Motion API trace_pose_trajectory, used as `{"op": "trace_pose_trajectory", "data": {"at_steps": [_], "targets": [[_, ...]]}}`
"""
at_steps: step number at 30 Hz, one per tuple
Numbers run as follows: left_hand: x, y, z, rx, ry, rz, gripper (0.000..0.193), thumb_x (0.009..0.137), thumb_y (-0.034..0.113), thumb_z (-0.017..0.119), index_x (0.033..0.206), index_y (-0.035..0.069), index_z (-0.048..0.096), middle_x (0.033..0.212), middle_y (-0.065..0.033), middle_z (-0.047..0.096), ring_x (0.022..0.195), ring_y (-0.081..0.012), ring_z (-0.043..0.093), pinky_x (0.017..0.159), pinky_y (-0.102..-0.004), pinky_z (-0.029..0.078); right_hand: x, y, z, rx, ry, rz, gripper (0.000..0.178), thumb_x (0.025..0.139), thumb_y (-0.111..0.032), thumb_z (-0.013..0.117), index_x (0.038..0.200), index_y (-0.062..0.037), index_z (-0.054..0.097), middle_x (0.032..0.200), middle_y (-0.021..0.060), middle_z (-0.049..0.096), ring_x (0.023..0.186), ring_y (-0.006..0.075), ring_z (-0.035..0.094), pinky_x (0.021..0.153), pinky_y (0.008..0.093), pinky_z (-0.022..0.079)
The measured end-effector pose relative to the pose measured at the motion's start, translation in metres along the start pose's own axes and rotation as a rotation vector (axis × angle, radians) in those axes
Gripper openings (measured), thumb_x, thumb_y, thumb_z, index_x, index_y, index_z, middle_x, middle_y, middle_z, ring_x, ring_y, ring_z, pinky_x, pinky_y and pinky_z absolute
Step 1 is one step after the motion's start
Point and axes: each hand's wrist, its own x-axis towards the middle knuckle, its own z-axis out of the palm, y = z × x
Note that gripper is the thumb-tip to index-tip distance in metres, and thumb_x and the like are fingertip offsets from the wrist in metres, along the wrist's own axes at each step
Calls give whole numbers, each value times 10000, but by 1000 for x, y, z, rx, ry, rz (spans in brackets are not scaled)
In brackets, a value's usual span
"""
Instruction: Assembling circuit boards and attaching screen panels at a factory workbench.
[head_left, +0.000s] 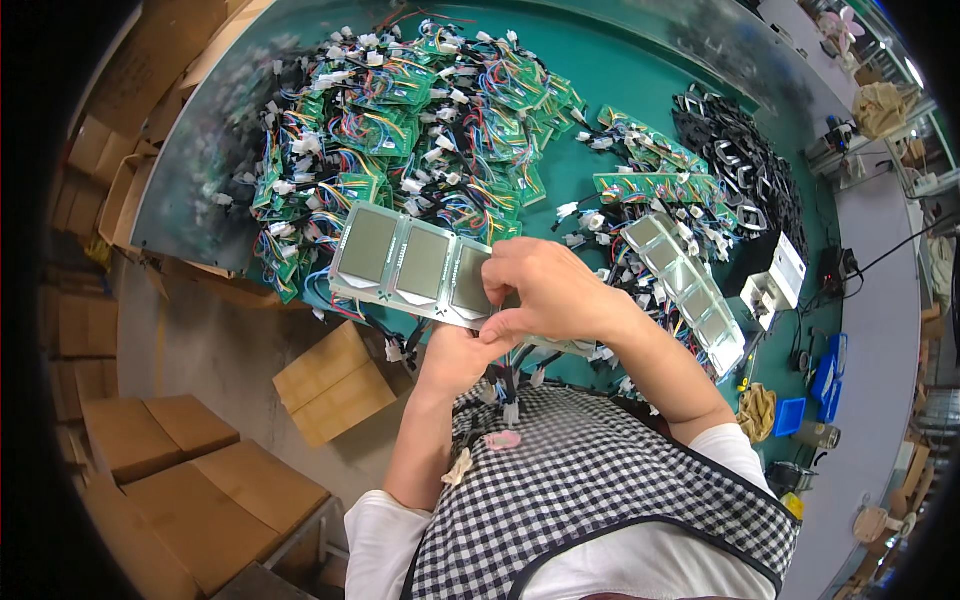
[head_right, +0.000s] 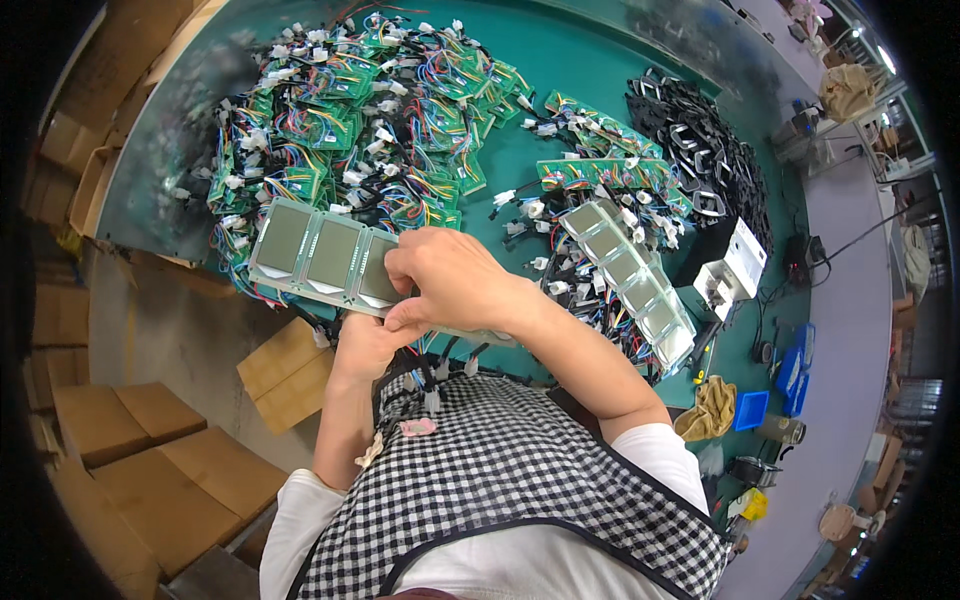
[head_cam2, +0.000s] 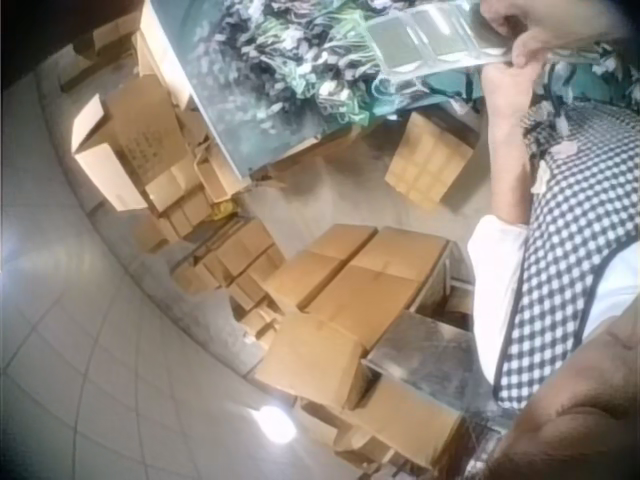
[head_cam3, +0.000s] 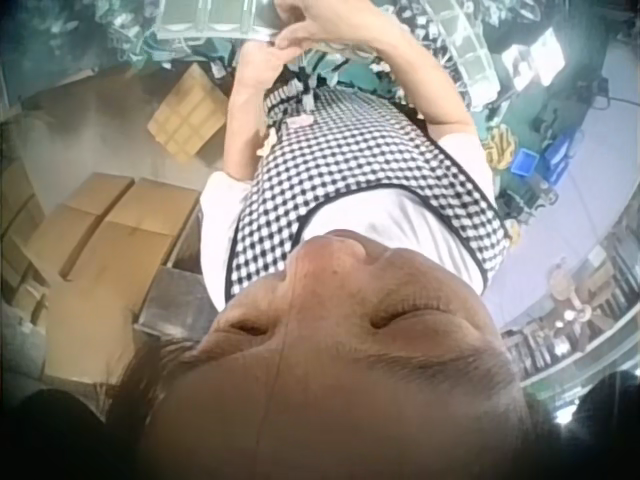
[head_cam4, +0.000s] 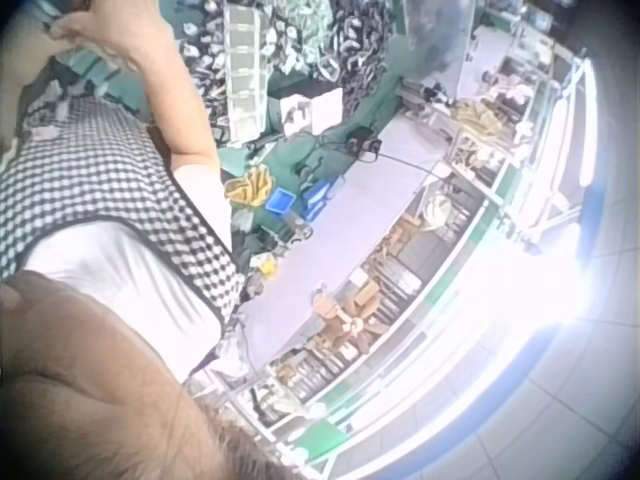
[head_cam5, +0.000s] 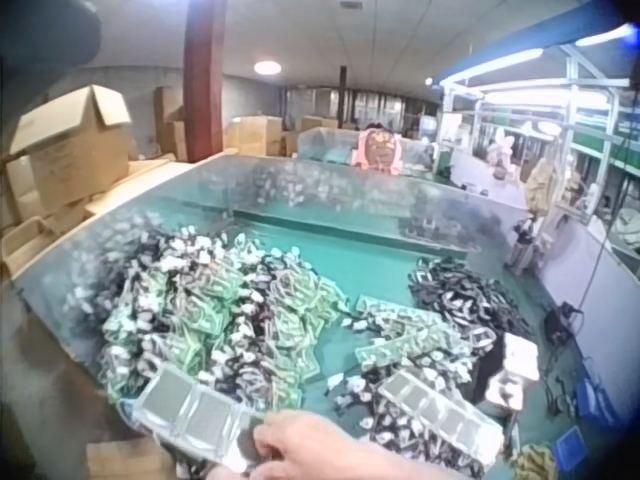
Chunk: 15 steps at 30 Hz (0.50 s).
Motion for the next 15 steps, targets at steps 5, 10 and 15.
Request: {"op": "trace_pose_trajectory", "data": {"at_steps": [5,10,15], "targets": [[1,0,0,-36,-63,-8,391,676,-2,626,1033,-1,466,907,-21,512,799,-88,495,675,-236,423,6,8,-2,14,-114,90,306,546,-229,737,614,-31,513,616,68,486,593,244,505,518,333,388],[-1,-4,5,-87,-21,44,414,683,2,618,1064,-15,458,937,-30,513,841,-101,496,728,-246,420,7,11,-2,62,-58,71,244,582,-184,715,613,-23,535,637,76,512,577,234,511,506,323,390],[-6,4,2,-99,-34,16,388,739,25,581,1101,-22,450,1017,-56,506,913,-117,487,791,-259,404,1,29,-14,198,227,254,166,653,-143,677,734,-9,620,712,74,599,633,155,588,584,269,465]]}}
